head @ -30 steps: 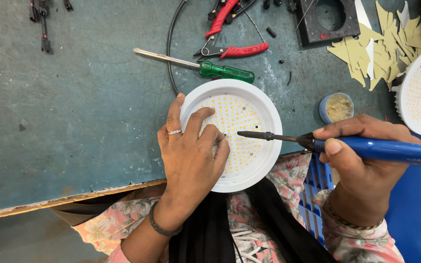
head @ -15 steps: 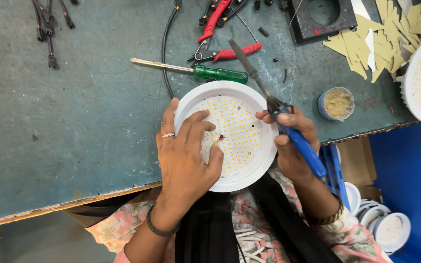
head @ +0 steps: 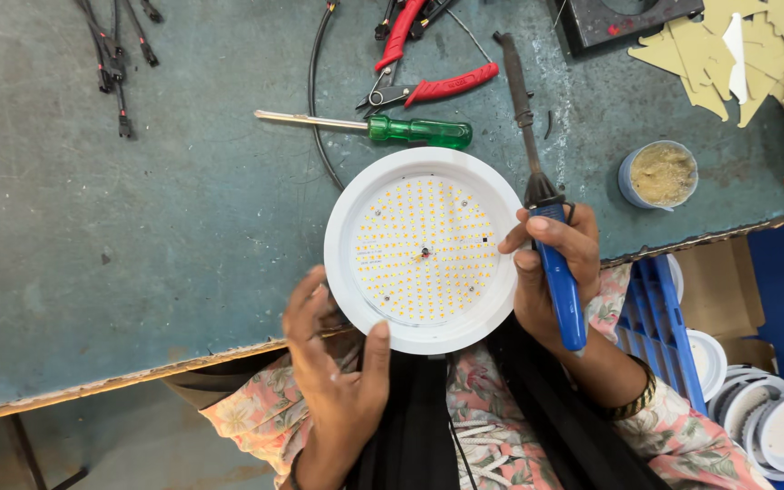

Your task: The person holds a round LED ceiling light panel on the workbench, dips a small tool into a cup of soldering paste, and uses a soldering iron to solder connection points on the panel's center. They finish one panel, set it aside, take another panel from a stack, and repeat the paste application and soldering.

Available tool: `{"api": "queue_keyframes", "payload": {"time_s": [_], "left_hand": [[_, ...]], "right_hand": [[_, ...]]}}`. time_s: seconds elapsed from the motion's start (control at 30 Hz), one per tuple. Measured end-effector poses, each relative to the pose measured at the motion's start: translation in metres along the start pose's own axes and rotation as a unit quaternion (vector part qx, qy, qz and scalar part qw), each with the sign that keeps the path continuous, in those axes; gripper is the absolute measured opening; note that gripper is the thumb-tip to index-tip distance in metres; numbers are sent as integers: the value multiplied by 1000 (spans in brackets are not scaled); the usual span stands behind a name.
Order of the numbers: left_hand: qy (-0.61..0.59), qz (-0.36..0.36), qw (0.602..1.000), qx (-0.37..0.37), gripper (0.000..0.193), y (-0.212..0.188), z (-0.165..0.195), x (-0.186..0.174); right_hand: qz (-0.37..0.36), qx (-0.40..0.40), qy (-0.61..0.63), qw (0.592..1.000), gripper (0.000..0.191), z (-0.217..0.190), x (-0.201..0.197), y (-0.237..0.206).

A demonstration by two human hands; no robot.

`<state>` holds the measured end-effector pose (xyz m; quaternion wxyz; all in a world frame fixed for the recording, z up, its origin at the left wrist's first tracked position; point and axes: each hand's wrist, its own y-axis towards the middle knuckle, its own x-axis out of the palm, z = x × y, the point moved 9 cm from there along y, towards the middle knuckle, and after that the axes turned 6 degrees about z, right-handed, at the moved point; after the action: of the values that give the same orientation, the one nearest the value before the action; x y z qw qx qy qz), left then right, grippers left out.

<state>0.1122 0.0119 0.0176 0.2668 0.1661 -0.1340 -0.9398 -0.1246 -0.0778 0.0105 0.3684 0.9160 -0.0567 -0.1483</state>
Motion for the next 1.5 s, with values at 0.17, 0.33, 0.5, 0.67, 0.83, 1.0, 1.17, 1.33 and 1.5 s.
{"api": "queue_keyframes", "payload": {"time_s": [0.17, 0.33, 0.5, 0.67, 0.83, 1.0, 1.17, 1.33, 1.5], "left_hand": [[88, -49, 994, 34, 49, 30, 8, 5], [134, -153, 970, 130, 45, 77, 28, 18], [133, -317, 913, 218, 38, 132, 31, 62], [28, -348, 921, 172, 23, 149, 32, 94], [159, -118, 968, 152, 19, 99, 42, 38], [178, -115, 974, 77, 24, 60, 21, 27], [196, -119, 970, 88, 21, 57, 16, 31], [205, -107, 969, 91, 18, 54, 13, 32], [195, -94, 973, 81, 11, 52, 9, 30]], "right_hand": [[21, 29, 33, 999, 32, -2, -5, -12], [20, 21, 36, 999, 35, -15, -16, -23], [50, 35, 118, 991, 28, -4, -20, -8], [-37, 45, 126, 990, 34, 2, 10, 4], [-97, 62, 152, 982, 59, 1, 32, 2], [-94, 65, 164, 980, 61, 2, 37, 1], [-83, 87, 188, 975, 60, 3, 37, -6], [-85, 100, 204, 970, 58, 4, 37, -10], [-89, 91, 203, 971, 59, 2, 36, -10]]}}
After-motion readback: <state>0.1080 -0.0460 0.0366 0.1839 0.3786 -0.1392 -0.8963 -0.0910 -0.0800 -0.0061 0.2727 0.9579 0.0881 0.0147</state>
